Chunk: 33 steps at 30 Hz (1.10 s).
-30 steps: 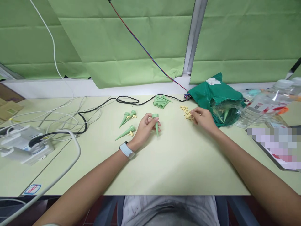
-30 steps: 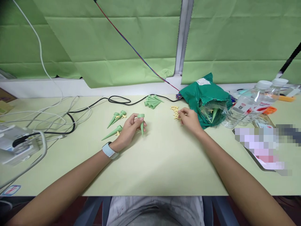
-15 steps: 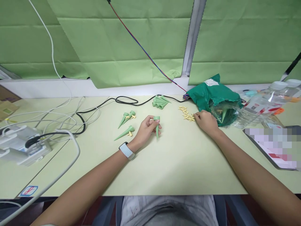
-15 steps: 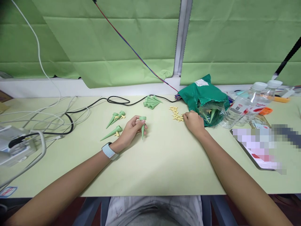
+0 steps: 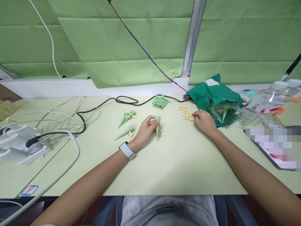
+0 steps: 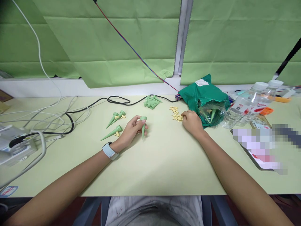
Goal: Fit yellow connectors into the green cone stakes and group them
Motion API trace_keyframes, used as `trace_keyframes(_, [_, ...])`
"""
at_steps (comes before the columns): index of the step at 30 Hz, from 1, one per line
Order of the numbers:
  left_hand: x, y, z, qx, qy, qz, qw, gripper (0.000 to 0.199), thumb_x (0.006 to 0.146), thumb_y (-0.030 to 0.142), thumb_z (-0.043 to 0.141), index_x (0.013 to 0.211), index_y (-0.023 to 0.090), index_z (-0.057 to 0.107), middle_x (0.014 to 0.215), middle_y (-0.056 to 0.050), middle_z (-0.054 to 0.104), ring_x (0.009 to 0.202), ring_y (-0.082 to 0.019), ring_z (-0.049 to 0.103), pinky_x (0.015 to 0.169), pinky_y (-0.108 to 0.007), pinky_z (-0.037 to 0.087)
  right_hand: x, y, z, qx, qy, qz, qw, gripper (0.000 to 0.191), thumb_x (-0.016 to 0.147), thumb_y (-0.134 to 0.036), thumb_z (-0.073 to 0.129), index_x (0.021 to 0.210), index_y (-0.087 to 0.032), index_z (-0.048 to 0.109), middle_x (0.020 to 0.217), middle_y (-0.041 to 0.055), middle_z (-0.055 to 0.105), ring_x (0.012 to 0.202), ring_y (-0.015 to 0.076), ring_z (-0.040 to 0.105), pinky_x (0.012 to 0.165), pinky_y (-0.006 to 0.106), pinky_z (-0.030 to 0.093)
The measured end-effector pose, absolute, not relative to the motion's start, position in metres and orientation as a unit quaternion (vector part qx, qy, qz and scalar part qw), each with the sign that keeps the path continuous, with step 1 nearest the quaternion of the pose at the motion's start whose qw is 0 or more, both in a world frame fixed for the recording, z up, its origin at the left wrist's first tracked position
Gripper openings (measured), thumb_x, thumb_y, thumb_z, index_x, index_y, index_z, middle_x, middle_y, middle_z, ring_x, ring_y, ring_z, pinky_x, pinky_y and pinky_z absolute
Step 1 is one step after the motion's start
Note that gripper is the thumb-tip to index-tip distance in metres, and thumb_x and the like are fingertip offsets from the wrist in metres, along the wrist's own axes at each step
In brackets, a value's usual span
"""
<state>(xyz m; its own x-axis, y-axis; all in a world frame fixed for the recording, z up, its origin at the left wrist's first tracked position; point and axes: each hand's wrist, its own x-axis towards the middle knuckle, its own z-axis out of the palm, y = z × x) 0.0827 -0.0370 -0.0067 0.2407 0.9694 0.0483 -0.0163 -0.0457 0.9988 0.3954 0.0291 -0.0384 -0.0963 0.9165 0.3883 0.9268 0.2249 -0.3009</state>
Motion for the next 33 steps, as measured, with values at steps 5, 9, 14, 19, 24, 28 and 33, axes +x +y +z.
trace_keyframes(5, [0.083, -0.037, -0.007, 0.576, 0.425, 0.453, 0.532, 0.032, 0.091, 0.051, 0.066, 0.091, 0.020, 0.056, 0.082, 0.000, 0.060, 0.067, -0.013, 0.061, 0.065, -0.028, 0.048, 0.390, 0.022, -0.032, -0.602, -0.727, -0.018, 0.329, 0.038, 0.090, -0.011, 0.042, 0.107, -0.015, 0.076, 0.110, 0.0135, 0.071, 0.105, 0.0277, 0.065, 0.088, 0.038, 0.049])
trace_keyframes(9, [0.084, -0.038, -0.006, 0.597, 0.434, 0.465, 0.489, 0.030, 0.090, 0.047, 0.068, 0.084, 0.018, 0.062, 0.078, 0.001, 0.049, 0.067, -0.010, 0.049, 0.062, -0.024, 0.046, 0.358, 0.000, -0.020, -0.523, -0.738, 0.061, 0.422, 0.027, 0.095, -0.026, 0.049, 0.104, -0.018, 0.073, 0.107, 0.0114, 0.072, 0.092, 0.0244, 0.067, 0.083, 0.036, 0.051])
trace_keyframes(14, [0.085, -0.037, -0.010, 0.585, 0.414, 0.479, 0.507, 0.032, 0.085, 0.041, 0.074, 0.106, 0.021, 0.060, 0.091, 0.000, 0.056, 0.076, -0.013, 0.062, 0.073, -0.029, 0.056, 0.292, -0.036, -0.021, -0.426, -0.751, 0.325, 0.386, 0.027, 0.092, -0.041, 0.064, 0.109, -0.022, 0.070, 0.093, 0.0039, 0.074, 0.082, 0.0193, 0.067, 0.072, 0.030, 0.053])
trace_keyframes(19, [0.084, -0.035, -0.017, 0.565, 0.402, 0.496, 0.522, 0.036, 0.082, 0.039, 0.078, 0.101, 0.021, 0.054, 0.095, 0.001, 0.057, 0.078, -0.013, 0.067, 0.081, -0.033, 0.059, 0.273, -0.038, -0.022, -0.415, -0.802, 0.252, 0.348, 0.017, 0.093, -0.028, 0.059, 0.103, -0.023, 0.072, 0.094, 0.0021, 0.073, 0.075, 0.0161, 0.062, 0.069, 0.028, 0.047])
trace_keyframes(24, [0.083, -0.035, -0.020, 0.565, 0.438, 0.493, 0.496, 0.048, 0.080, 0.031, 0.078, 0.119, 0.025, 0.050, 0.119, -0.006, 0.057, 0.092, -0.015, 0.069, 0.088, -0.036, 0.057, 0.286, 0.004, -0.010, -0.429, -0.873, 0.062, 0.223, 0.021, 0.094, -0.023, 0.055, 0.108, -0.024, 0.071, 0.104, 0.0049, 0.070, 0.083, 0.0188, 0.064, 0.070, 0.028, 0.042])
trace_keyframes(28, [0.083, -0.036, -0.022, 0.571, 0.476, 0.496, 0.448, 0.046, 0.086, 0.025, 0.066, 0.128, 0.027, 0.049, 0.147, -0.012, 0.044, 0.105, -0.018, 0.067, 0.087, -0.036, 0.057, 0.286, 0.058, -0.003, -0.469, -0.876, -0.032, 0.106, 0.029, 0.096, -0.017, 0.047, 0.110, -0.021, 0.073, 0.118, 0.0118, 0.067, 0.097, 0.0247, 0.065, 0.076, 0.031, 0.043])
trace_keyframes(33, [0.082, -0.036, -0.021, 0.566, 0.488, 0.486, 0.454, 0.030, 0.086, 0.022, 0.058, 0.115, 0.022, 0.052, 0.140, -0.011, 0.050, 0.093, -0.017, 0.070, 0.082, -0.035, 0.056, 0.275, 0.111, -0.003, -0.538, -0.836, -0.014, 0.108, 0.032, 0.094, -0.012, 0.047, 0.108, -0.016, 0.075, 0.122, 0.0167, 0.066, 0.107, 0.0272, 0.063, 0.086, 0.033, 0.044])
